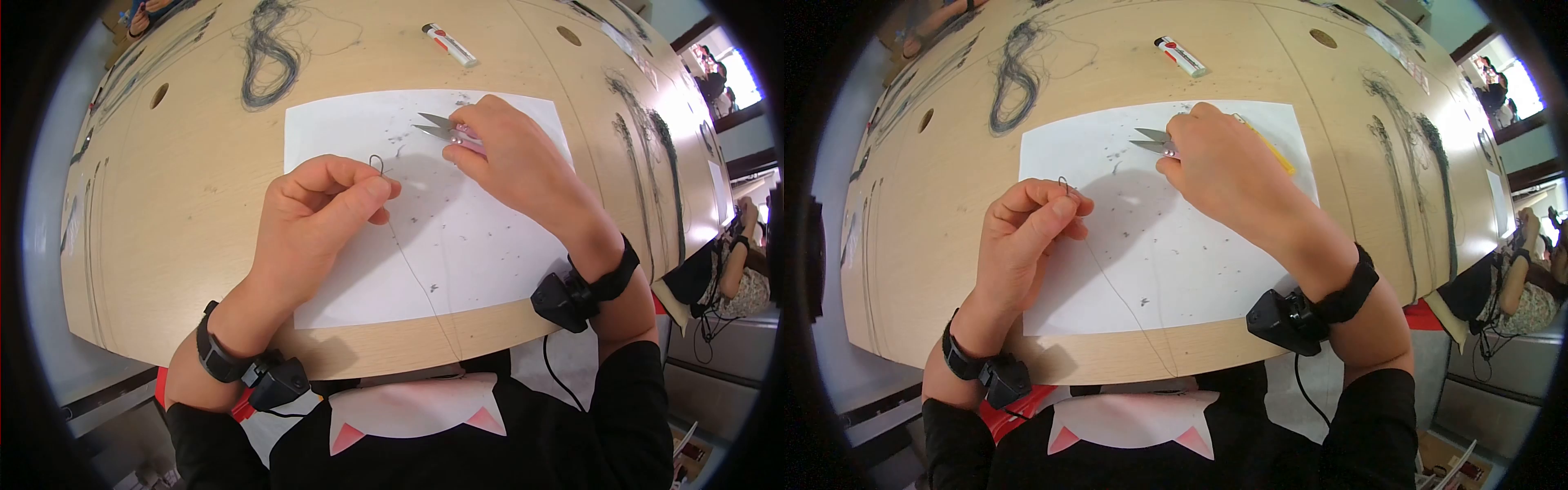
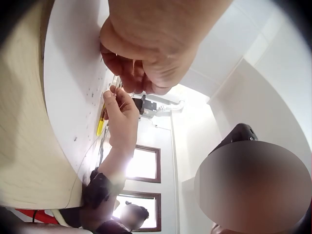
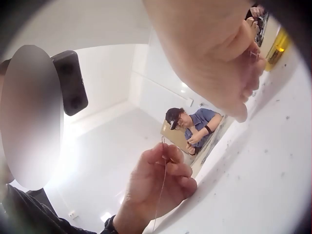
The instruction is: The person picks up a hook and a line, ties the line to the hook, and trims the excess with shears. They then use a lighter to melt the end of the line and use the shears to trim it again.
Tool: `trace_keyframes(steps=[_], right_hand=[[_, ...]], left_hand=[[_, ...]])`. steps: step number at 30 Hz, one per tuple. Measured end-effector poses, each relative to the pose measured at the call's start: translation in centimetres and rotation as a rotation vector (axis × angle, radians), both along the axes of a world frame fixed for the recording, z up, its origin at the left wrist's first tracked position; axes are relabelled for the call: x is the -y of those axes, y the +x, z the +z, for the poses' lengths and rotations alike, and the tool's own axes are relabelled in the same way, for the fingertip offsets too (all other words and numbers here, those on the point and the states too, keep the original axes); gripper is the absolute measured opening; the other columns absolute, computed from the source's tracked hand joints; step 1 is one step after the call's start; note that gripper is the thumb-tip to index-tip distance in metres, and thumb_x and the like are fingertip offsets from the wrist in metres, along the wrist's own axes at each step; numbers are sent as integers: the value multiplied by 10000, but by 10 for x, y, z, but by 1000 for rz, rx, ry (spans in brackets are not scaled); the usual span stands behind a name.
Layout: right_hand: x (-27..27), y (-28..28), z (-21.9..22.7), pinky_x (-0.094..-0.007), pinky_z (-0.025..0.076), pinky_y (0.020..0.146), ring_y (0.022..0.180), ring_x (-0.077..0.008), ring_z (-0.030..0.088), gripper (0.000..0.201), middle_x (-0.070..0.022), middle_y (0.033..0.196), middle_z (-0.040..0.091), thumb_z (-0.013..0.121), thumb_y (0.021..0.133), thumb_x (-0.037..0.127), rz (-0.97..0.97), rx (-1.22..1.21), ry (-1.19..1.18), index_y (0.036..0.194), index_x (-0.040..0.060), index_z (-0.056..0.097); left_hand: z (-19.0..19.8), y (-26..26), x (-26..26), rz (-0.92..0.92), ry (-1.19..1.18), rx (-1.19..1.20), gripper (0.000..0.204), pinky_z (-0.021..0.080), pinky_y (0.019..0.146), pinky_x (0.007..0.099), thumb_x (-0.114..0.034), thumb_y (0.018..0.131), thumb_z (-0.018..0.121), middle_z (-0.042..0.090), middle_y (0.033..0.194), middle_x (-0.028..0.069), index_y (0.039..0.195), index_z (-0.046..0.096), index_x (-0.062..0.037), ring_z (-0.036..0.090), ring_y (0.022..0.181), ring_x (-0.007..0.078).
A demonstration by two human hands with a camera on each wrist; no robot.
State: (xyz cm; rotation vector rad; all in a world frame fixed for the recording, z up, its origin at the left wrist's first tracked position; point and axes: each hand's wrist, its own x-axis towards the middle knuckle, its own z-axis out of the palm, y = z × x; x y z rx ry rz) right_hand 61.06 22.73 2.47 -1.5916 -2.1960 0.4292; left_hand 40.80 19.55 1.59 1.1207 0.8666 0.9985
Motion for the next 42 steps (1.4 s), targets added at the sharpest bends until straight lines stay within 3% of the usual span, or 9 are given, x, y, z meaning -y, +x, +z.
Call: trace_keyframes(steps=[9, 11, 15, 24, 27, 29, 31, 39, 42], right_hand=[[-12, 24, 7, -388, 419, 632, 720, -322, 519, 140, -177, 720, 537, 494, 709, 103, -56, 22, 328, 699, -30, 539], [-13, 35, 7, -392, 427, 616, 692, -329, 528, 120, -180, 705, 545, 490, 682, 77, -110, 324, 358, 680, -29, 546], [-12, 35, 10, -389, 429, 623, 682, -332, 531, 103, -186, 683, 545, 493, 661, 61, -168, 443, 131, 658, -30, 543], [-20, 29, 9, -396, 420, 608, 620, -349, 506, 116, -169, 648, 529, 513, 642, 65, -80, 205, 337, 718, -21, 533], [-15, 13, 18, -330, 405, 522, 517, -243, 485, 103, -96, 590, 495, 506, 659, 41, 52, -12, 629, 753, -1, 504], [3, -1, 24, -229, 341, 460, 475, -89, 404, 100, -10, 562, 432, 488, 681, 22, 108, -639, -102, 781, 23, 484], [12, -11, 20, -172, 277, 451, 491, -12, 326, 68, 36, 564, 382, 479, 700, 38, 198, -775, -268, 768, 34, 482], [21, -32, 20, -202, 323, 489, 539, -61, 388, 179, -1, 621, 476, 573, 739, 132, 246, -649, -210, 876, 18, 559], [27, -33, 20, -208, 367, 537, 586, -75, 441, 176, -33, 661, 528, 565, 770, 156, 236, -714, -372, 866, 8, 559]], left_hand=[[-1, -1, -2, 17, 6, 0, 83, 419, 626, 211, -124, 783, 555, 575, 818, 66, 800, 559, -43, 517, 662, 95], [-1, -1, -2, 22, 1, -5, 85, 417, 622, 210, -126, 784, 554, 577, 817, 69, 802, 559, -43, 514, 647, 92], [0, -1, -1, 17, -18, -1, 79, 413, 624, 208, -121, 785, 550, 578, 814, 66, 801, 560, -45, 510, 653, 89], [0, -1, -2, 23, -21, 1, 69, 413, 613, 208, -106, 786, 546, 581, 806, 66, 791, 560, -39, 508, 653, 87], [-1, -1, -1, 16, 23, -9, 57, 425, 602, 213, -87, 785, 544, 584, 799, 65, 789, 560, -33, 518, 660, 91], [-2, -1, 0, 7, 48, -21, 49, 431, 598, 216, -75, 784, 542, 585, 795, 64, 789, 560, -30, 525, 666, 94], [-3, 0, 0, 6, 52, -1, 38, 440, 604, 219, -55, 779, 542, 587, 792, 62, 793, 562, -25, 534, 678, 102], [-3, -4, 1, -29, 41, -18, 74, 413, 594, 171, -57, 781, 552, 572, 741, 18, 809, 569, 10, 504, 659, 43], [-9, -3, 0, -40, 70, 31, 77, 405, 572, 164, -63, 779, 554, 567, 713, 9, 804, 569, 8, 501, 643, 33]])
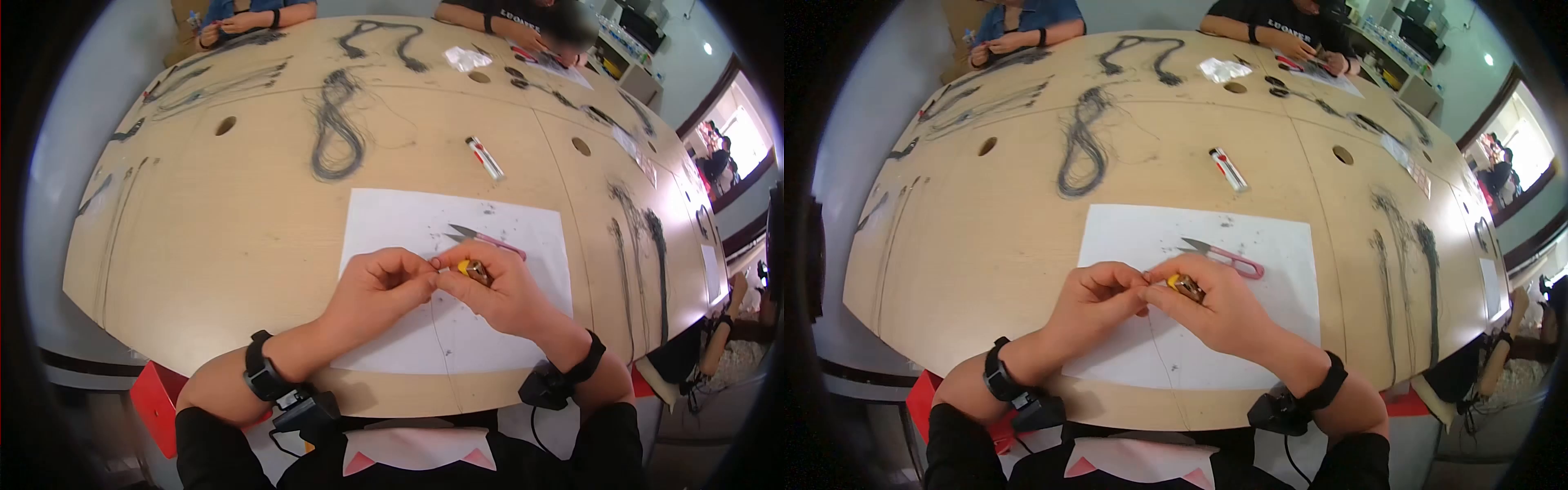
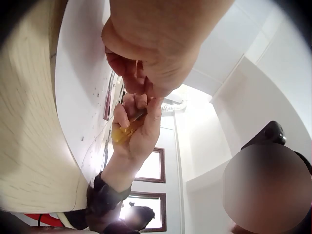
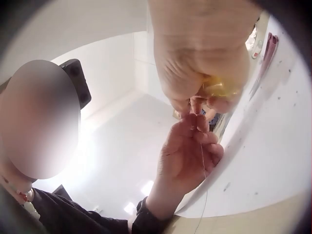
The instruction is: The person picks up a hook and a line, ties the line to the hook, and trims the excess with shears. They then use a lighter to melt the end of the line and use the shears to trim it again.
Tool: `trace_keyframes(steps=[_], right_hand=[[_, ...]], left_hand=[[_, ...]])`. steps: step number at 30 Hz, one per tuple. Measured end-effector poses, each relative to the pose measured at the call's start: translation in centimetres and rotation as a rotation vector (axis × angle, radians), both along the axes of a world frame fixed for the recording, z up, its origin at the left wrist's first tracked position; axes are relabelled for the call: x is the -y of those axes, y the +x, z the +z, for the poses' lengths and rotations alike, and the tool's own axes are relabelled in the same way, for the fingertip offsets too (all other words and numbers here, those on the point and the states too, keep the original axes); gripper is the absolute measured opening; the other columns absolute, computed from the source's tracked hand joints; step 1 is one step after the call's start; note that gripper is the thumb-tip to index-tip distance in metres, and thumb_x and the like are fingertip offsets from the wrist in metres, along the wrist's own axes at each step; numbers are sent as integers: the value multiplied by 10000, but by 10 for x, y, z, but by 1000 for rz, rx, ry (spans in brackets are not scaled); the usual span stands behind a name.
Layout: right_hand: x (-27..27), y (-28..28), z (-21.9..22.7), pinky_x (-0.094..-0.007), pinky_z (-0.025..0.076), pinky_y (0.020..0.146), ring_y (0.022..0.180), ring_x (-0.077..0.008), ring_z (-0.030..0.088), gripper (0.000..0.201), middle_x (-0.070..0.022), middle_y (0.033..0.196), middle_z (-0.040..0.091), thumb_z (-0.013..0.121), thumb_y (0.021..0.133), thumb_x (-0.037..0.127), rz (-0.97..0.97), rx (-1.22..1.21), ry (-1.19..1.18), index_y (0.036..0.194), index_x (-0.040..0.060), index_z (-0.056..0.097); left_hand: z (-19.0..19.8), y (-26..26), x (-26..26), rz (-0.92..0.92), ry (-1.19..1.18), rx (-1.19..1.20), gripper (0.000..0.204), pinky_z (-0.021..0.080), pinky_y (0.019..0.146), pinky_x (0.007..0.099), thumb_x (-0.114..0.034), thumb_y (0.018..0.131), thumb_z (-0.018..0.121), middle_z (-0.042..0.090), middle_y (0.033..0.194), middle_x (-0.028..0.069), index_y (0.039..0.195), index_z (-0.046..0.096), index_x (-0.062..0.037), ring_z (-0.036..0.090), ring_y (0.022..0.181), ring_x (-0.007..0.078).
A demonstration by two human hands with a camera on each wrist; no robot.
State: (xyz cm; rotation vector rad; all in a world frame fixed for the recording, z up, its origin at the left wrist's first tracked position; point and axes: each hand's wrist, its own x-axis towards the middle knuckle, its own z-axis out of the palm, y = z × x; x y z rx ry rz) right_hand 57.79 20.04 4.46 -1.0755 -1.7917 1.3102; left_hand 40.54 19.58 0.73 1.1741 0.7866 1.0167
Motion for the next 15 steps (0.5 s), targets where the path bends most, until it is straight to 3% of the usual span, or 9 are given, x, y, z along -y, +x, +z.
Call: trace_keyframes(steps=[5, 7, 10, 14, 15], right_hand=[[-1, 2, -2, -219, 381, 531, 595, -95, 480, 119, -54, 698, 548, 547, 780, 117, -7, 67, 47, 816, 5, 531], [-1, 2, -3, -230, 387, 522, 586, -134, 500, 102, -73, 697, 544, 539, 784, 107, -16, 143, 313, 802, 7, 523], [-1, 1, -4, -249, 403, 513, 579, -178, 511, 93, -88, 691, 531, 535, 785, 101, -10, 167, 426, 795, 11, 513], [1, 0, -3, -263, 420, 501, 580, -192, 517, 93, -91, 700, 528, 532, 787, 103, -2, 165, 433, 796, 13, 507], [1, 0, -6, -236, 396, 476, 533, -145, 500, 74, -67, 677, 517, 522, 790, 87, 1, 140, 417, 789, 15, 506]], left_hand=[[1, 1, 1, -26, -3, 7, 79, 382, 547, 153, -75, 779, 557, 558, 695, -18, 770, 574, 2, 474, 623, 12], [5, 2, 4, 2, 3, -9, 83, 365, 530, 147, -81, 776, 562, 551, 673, -30, 758, 579, -2, 456, 606, 2], [1, 2, 2, -9, -6, -12, 86, 337, 497, 147, -90, 770, 572, 529, 635, -49, 752, 578, -6, 420, 568, -7], [1, 1, 2, -9, 13, -33, 87, 337, 495, 148, -94, 768, 574, 520, 626, -53, 750, 576, -9, 418, 569, -8], [-1, 1, 2, -4, 31, -39, 86, 336, 492, 148, -94, 768, 573, 518, 626, -53, 751, 575, -10, 417, 568, -8]])
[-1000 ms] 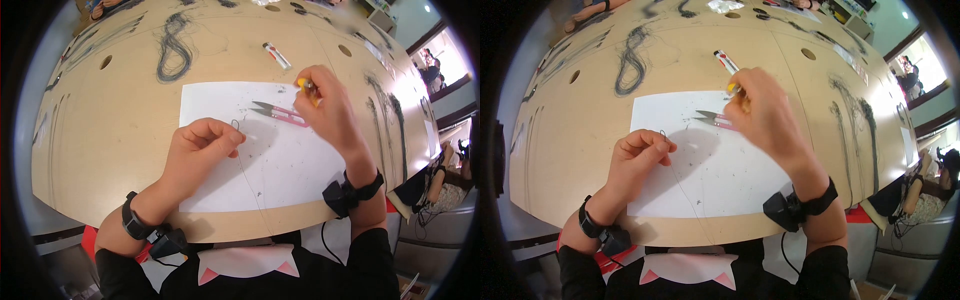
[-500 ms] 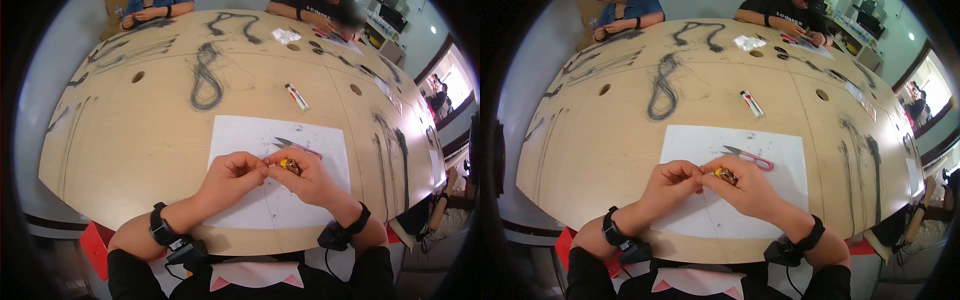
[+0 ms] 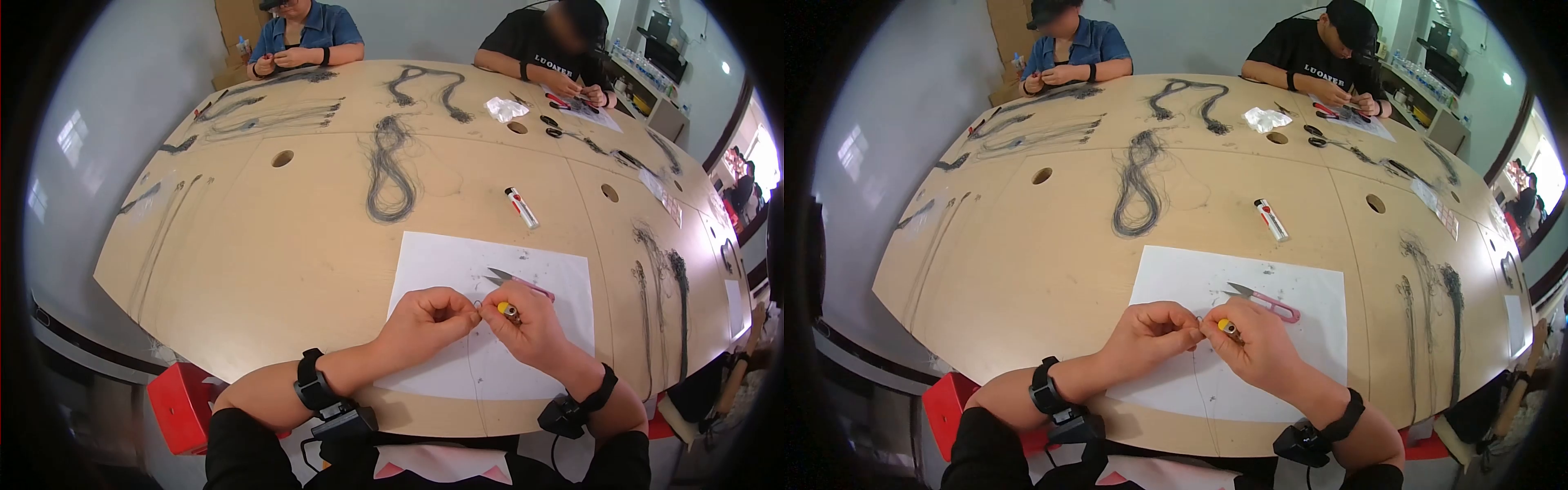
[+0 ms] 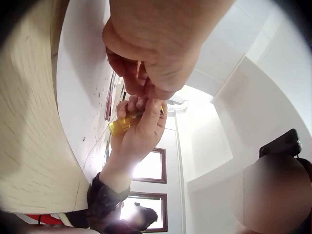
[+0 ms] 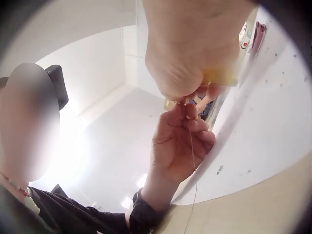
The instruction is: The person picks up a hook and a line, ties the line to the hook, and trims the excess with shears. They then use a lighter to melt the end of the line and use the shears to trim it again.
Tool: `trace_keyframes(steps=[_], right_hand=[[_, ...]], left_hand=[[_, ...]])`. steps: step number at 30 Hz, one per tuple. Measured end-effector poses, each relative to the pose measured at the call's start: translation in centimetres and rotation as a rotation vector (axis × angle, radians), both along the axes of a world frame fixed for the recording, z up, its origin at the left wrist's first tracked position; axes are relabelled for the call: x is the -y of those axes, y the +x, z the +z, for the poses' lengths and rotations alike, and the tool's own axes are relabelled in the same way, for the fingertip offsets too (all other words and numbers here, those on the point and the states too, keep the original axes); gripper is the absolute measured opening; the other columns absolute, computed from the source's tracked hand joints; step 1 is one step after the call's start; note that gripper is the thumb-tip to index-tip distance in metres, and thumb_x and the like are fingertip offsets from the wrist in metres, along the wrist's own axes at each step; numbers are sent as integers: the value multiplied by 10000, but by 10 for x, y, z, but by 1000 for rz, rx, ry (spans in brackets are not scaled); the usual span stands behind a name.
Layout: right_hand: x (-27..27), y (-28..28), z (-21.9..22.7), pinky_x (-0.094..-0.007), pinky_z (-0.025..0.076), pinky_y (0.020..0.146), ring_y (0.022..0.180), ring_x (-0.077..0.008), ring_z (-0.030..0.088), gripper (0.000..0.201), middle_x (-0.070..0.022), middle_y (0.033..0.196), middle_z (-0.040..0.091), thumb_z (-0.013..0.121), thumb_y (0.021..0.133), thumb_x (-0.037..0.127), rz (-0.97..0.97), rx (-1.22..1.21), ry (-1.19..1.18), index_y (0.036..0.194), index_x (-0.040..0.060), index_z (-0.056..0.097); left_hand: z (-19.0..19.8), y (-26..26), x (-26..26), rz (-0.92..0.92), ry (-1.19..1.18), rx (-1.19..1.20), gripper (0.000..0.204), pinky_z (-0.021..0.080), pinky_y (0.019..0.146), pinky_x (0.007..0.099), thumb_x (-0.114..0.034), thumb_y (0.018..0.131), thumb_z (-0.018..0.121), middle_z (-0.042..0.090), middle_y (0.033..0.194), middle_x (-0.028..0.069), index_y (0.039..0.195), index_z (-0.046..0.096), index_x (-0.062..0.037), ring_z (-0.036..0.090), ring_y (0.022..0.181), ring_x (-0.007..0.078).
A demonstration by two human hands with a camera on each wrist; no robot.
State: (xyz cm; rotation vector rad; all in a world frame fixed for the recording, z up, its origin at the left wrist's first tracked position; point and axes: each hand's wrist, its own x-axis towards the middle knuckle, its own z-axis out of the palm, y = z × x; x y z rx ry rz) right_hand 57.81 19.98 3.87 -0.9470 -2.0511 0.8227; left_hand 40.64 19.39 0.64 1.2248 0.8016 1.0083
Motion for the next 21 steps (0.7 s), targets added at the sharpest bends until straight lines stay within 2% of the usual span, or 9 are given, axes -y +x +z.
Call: trace_keyframes(steps=[1, 5, 7, 8, 10, 14, 16, 17, 21], right_hand=[[0, 0, -2, -209, 372, 452, 486, -98, 483, 56, -42, 654, 505, 512, 793, 72, 8, -24, -19, 781, 17, 505], [-1, 0, -3, -199, 364, 416, 439, -79, 475, 66, -34, 646, 497, 500, 805, 77, 16, 1, -32, 782, 15, 498], [0, -1, -3, -197, 354, 405, 422, -67, 451, 77, -26, 642, 486, 495, 807, 80, -24, -37, -88, 780, 8, 491], [0, -1, -1, -197, 354, 405, 422, -67, 451, 77, -26, 642, 486, 495, 807, 80, -34, -28, -102, 780, 8, 491], [0, 0, 4, -224, 398, 500, 566, -98, 475, 112, -60, 653, 500, 521, 792, 100, -127, -32, -196, 843, 6, 488], [-4, 4, -5, -194, 375, 512, 575, -53, 437, 124, -23, 650, 480, 505, 800, 108, -205, -193, -334, 870, 8, 482], [-9, 7, -3, -187, 367, 524, 586, -42, 427, 154, 1, 667, 463, 461, 824, 116, -84, -353, -484, 933, 8, 480], [-10, 5, -4, -184, 360, 519, 582, -45, 418, 213, 6, 677, 449, 431, 851, 154, -19, -396, -412, 1007, 11, 460], [-7, 3, 6, -180, 358, 513, 571, -54, 413, 271, 1, 681, 443, 411, 872, 217, 3, -279, -528, 1040, 8, 444]], left_hand=[[-1, 0, 0, 5, 15, -6, 84, 335, 489, 149, -94, 768, 572, 516, 626, -53, 752, 575, -11, 416, 567, -8], [0, -2, 0, 1, 25, 2, 76, 346, 492, 149, -88, 765, 570, 522, 639, -47, 758, 576, -12, 424, 571, -8], [2, -5, 0, -13, -2, -60, 54, 429, 616, 194, -26, 775, 535, 584, 760, 36, 803, 563, 11, 522, 680, 65], [2, -4, -1, -23, -15, -52, 54, 429, 616, 194, -26, 775, 535, 584, 760, 36, 803, 563, 11, 522, 680, 65], [3, -4, -3, 40, -2, 18, 57, 435, 625, 211, -36, 776, 535, 584, 769, 39, 804, 565, 2, 522, 684, 74], [6, -3, -6, 115, -53, 12, 77, 442, 626, 220, -88, 786, 544, 590, 810, 57, 802, 570, -18, 530, 697, 89], [7, -2, -6, 109, -65, 23, 81, 443, 622, 220, -96, 789, 544, 592, 815, 63, 807, 569, -21, 531, 692, 89], [8, -2, -6, 125, -55, 22, 86, 444, 618, 221, -104, 791, 545, 593, 819, 68, 812, 569, -24, 532, 687, 89], [9, 1, -5, 144, -89, 60, 92, 449, 608, 211, -91, 782, 556, 590, 760, 37, 795, 584, -4, 528, 660, 81]])
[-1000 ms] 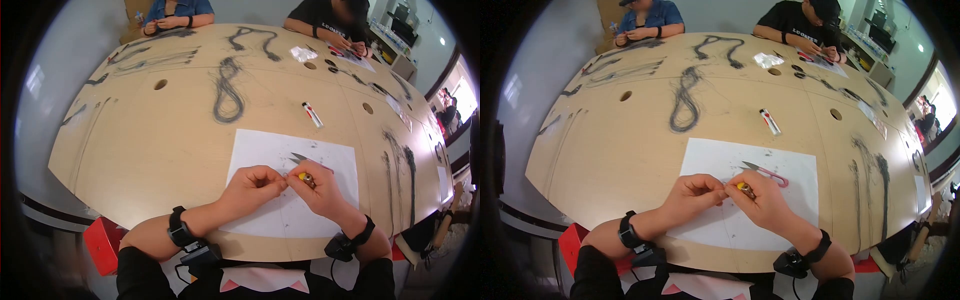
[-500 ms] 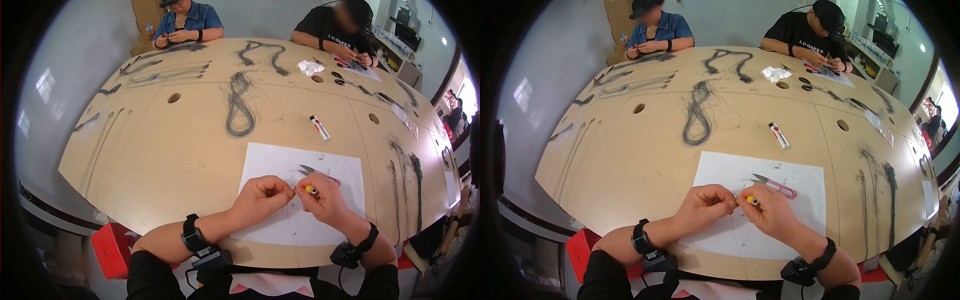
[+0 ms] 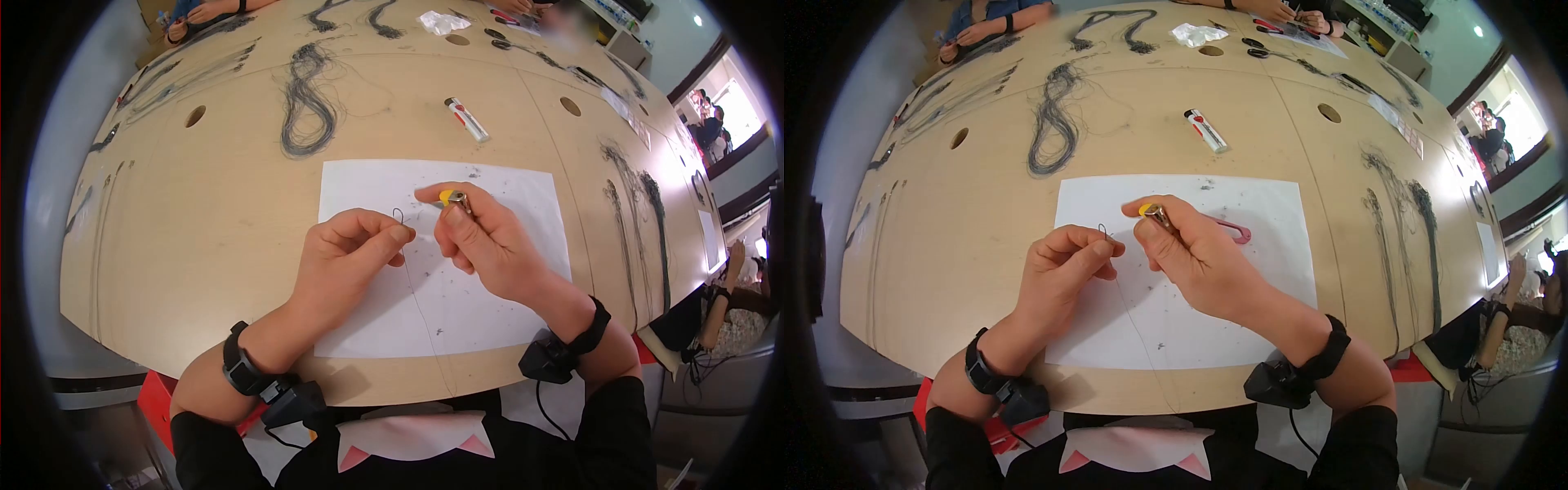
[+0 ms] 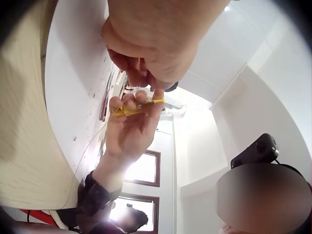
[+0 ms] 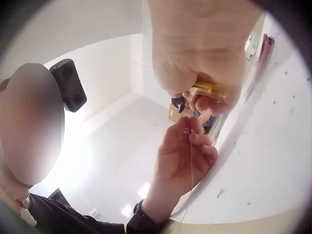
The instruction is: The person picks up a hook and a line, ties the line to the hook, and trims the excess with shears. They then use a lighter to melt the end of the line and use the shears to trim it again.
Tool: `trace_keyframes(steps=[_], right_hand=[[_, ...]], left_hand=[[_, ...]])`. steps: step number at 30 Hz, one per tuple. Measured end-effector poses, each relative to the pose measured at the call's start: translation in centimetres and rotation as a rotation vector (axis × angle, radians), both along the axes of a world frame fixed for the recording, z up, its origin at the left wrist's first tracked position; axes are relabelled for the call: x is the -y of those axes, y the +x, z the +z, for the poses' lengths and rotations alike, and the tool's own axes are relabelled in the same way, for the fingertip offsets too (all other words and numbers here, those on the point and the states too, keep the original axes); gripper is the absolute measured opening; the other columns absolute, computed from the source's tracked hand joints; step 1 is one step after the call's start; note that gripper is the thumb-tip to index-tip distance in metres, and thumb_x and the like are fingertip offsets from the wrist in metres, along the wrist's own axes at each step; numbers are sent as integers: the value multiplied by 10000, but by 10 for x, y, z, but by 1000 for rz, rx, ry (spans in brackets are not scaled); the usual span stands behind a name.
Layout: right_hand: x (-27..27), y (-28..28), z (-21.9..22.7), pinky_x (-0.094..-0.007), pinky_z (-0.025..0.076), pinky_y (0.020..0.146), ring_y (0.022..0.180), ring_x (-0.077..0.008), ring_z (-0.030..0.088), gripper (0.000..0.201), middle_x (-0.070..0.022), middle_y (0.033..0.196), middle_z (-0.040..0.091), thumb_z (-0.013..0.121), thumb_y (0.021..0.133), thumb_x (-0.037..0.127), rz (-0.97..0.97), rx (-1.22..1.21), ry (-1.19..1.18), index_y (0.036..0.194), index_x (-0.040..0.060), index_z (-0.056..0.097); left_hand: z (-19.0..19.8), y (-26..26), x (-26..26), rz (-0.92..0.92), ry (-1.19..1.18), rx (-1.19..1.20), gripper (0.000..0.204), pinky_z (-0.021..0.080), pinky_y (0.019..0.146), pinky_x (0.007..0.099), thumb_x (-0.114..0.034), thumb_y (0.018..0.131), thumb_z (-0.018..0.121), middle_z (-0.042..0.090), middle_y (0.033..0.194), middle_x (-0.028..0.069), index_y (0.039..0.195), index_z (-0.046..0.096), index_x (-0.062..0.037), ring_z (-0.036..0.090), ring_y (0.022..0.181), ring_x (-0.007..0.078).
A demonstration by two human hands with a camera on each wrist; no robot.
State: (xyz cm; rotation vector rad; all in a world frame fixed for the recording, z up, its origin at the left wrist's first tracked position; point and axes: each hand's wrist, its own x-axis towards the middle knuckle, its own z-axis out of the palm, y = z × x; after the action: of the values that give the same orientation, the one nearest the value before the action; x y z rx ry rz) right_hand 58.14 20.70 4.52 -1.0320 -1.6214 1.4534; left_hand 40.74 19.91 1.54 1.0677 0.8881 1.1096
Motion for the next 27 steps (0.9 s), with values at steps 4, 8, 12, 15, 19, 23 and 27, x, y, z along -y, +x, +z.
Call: trace_keyframes(steps=[4, 8, 12, 15, 19, 23, 27], right_hand=[[-1, 0, -3, -173, 337, 487, 551, -48, 388, 248, 1, 674, 437, 397, 877, 213, -15, -61, -202, 1011, 12, 453], [-1, -2, -5, -170, 296, 428, 496, -42, 348, 299, 1, 624, 423, 353, 885, 294, -13, -121, -178, 896, 15, 460], [-3, 3, -2, -173, 276, 372, 414, -56, 331, 467, -27, 581, 436, 259, 885, 422, 44, -79, -339, 848, 8, 473], [-3, 1, 0, -174, 261, 355, 389, -56, 310, 512, -22, 549, 429, 240, 875, 461, -13, -46, -384, 779, 22, 485], [-2, 1, -6, -175, 270, 363, 407, -64, 331, 528, -20, 564, 436, 225, 872, 472, -3, -18, -398, 768, 26, 487], [0, -7, -20, -177, 286, 368, 469, -52, 378, 393, -14, 586, 433, 354, 870, 392, -10, -161, -147, 791, 24, 468], [3, -8, -13, -183, 338, 414, 484, -47, 401, 267, -7, 598, 440, 434, 861, 293, -36, -261, -175, 824, 29, 447]], left_hand=[[3, -1, 0, -4, 5, -33, 89, 451, 608, 215, -81, 782, 551, 594, 788, 46, 803, 582, -1, 536, 673, 91], [-1, -1, 1, -18, 65, -12, 95, 440, 626, 228, -118, 803, 533, 583, 837, 83, 827, 560, -30, 534, 674, 102], [-1, -1, 1, -24, 99, 16, 94, 437, 630, 229, -119, 807, 528, 579, 847, 82, 837, 556, -35, 532, 673, 105], [1, -1, 2, -9, 73, 87, 88, 454, 617, 220, -79, 789, 545, 594, 810, 56, 828, 580, -8, 539, 692, 97], [1, -1, 2, -25, 71, 74, 87, 457, 620, 224, -77, 790, 544, 593, 804, 57, 832, 577, -8, 541, 702, 99], [-2, -1, -2, 7, 97, 59, 90, 459, 623, 225, -78, 788, 547, 593, 810, 61, 825, 574, -1, 542, 710, 101], [-1, -1, 0, 28, 78, 72, 95, 460, 630, 227, -79, 787, 547, 594, 818, 67, 825, 572, 4, 543, 718, 102]])
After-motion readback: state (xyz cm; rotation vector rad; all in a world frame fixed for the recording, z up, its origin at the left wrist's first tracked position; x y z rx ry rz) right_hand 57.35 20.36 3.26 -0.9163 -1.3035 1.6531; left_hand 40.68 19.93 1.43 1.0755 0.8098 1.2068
